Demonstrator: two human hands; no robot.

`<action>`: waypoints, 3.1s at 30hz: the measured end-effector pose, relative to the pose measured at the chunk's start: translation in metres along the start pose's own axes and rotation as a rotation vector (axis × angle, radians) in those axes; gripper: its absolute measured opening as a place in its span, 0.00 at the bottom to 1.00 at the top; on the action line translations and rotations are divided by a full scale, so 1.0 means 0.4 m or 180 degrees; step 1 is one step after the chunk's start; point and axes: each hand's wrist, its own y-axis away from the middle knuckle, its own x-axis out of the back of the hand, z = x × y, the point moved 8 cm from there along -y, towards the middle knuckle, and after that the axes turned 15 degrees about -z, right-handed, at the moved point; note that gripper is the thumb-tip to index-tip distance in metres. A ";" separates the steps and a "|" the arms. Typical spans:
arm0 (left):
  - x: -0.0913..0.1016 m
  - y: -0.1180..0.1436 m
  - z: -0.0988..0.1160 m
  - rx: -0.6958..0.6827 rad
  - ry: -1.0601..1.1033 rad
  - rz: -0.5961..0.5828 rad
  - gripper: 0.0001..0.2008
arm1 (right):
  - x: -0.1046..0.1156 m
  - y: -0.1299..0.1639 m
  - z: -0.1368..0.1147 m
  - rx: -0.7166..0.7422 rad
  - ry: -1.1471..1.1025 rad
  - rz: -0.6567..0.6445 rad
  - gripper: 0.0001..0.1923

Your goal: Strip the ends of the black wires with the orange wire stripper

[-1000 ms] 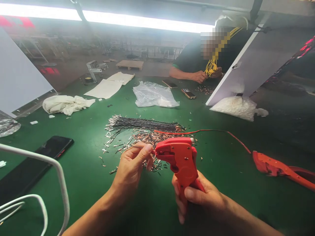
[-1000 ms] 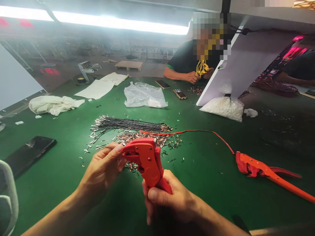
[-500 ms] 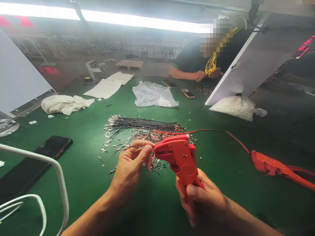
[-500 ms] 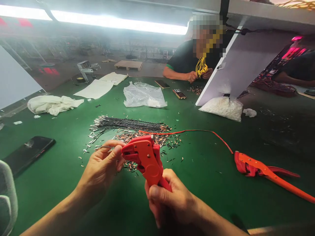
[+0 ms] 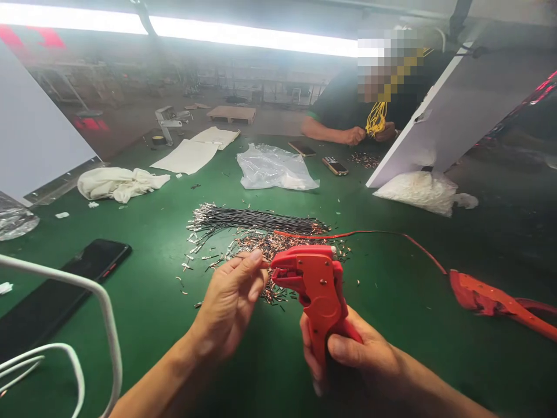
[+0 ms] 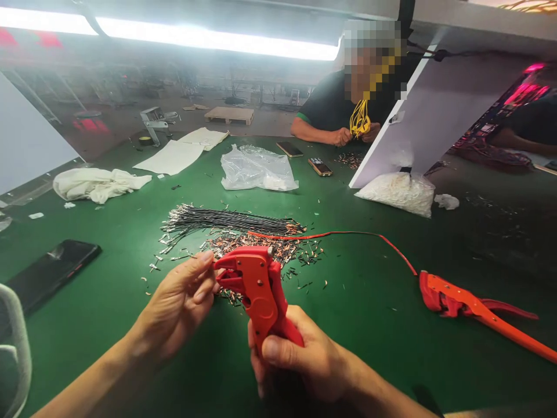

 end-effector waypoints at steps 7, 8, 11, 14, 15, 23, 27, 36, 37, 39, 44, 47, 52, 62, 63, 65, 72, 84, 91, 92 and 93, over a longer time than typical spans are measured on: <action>0.001 0.001 -0.026 0.0320 0.0309 0.0034 0.16 | 0.002 0.000 -0.005 0.0062 -0.0034 0.0104 0.19; 0.003 0.002 -0.029 0.0358 0.0321 0.0032 0.17 | 0.003 0.002 -0.005 0.0076 -0.0073 0.0129 0.19; 0.008 0.003 -0.033 0.0394 0.0354 0.0040 0.21 | 0.002 0.006 -0.005 0.0128 -0.0189 0.0174 0.19; 0.006 0.005 -0.036 0.0432 0.0372 -0.0005 0.22 | 0.002 0.006 -0.008 0.0147 -0.0231 0.0235 0.19; 0.002 0.005 -0.038 0.0458 0.0373 -0.0036 0.22 | 0.000 0.005 -0.009 0.0140 -0.0229 0.0239 0.20; -0.014 0.007 -0.049 0.0545 0.0208 -0.0241 0.18 | -0.003 0.000 -0.019 0.0088 -0.0036 0.0165 0.19; -0.011 0.003 -0.049 0.0488 0.0141 -0.0299 0.17 | -0.003 0.001 -0.019 0.0104 0.0053 0.0129 0.19; -0.008 0.001 -0.025 0.0393 -0.0312 -0.0324 0.18 | 0.002 0.012 -0.001 0.0076 -0.0029 0.0251 0.19; -0.006 0.001 -0.017 0.0332 -0.0419 -0.0276 0.18 | 0.001 0.013 0.000 0.0040 -0.0044 0.0252 0.19; -0.004 0.001 -0.002 0.0229 -0.0648 -0.0192 0.20 | 0.001 0.015 0.000 -0.0015 -0.0075 0.0290 0.20; 0.000 0.001 0.016 0.0106 -0.0994 -0.0130 0.22 | 0.000 0.015 -0.005 -0.0126 0.0003 0.0353 0.23; 0.002 0.001 0.011 0.0149 -0.0957 -0.0153 0.22 | -0.001 0.014 -0.012 -0.0174 0.0083 0.0439 0.24; -0.003 0.007 0.013 0.0145 -0.0921 -0.0144 0.20 | -0.011 0.018 -0.026 -0.0291 0.0204 0.0536 0.26; -0.004 0.006 0.013 0.0036 -0.0822 -0.0126 0.20 | -0.013 0.003 -0.013 -0.0007 -0.0307 0.0094 0.24; 0.000 0.006 0.015 0.0011 -0.0819 -0.0077 0.19 | -0.015 0.000 -0.015 0.0030 -0.0342 0.0041 0.24; 0.011 0.007 0.023 -0.0077 -0.0837 0.0034 0.17 | -0.018 -0.001 -0.019 0.0071 -0.0377 -0.0015 0.24; 0.021 0.016 0.051 -0.0472 -0.1489 0.0174 0.16 | 0.018 0.019 -0.090 0.0548 0.0277 0.0658 0.17; -0.053 0.031 -0.034 0.0066 -0.2159 -0.0533 0.16 | 0.064 0.047 -0.165 0.0931 0.1056 0.1565 0.12; -0.053 0.026 -0.069 0.0249 -0.1851 -0.0691 0.16 | 0.037 0.016 -0.134 0.0501 0.1253 0.1179 0.11; -0.053 0.026 -0.071 0.0254 -0.1806 -0.0703 0.16 | 0.033 0.012 -0.131 0.0435 0.1306 0.1122 0.11; -0.055 0.026 -0.070 0.0227 -0.1793 -0.0716 0.15 | 0.031 0.009 -0.127 0.0368 0.1325 0.1073 0.11</action>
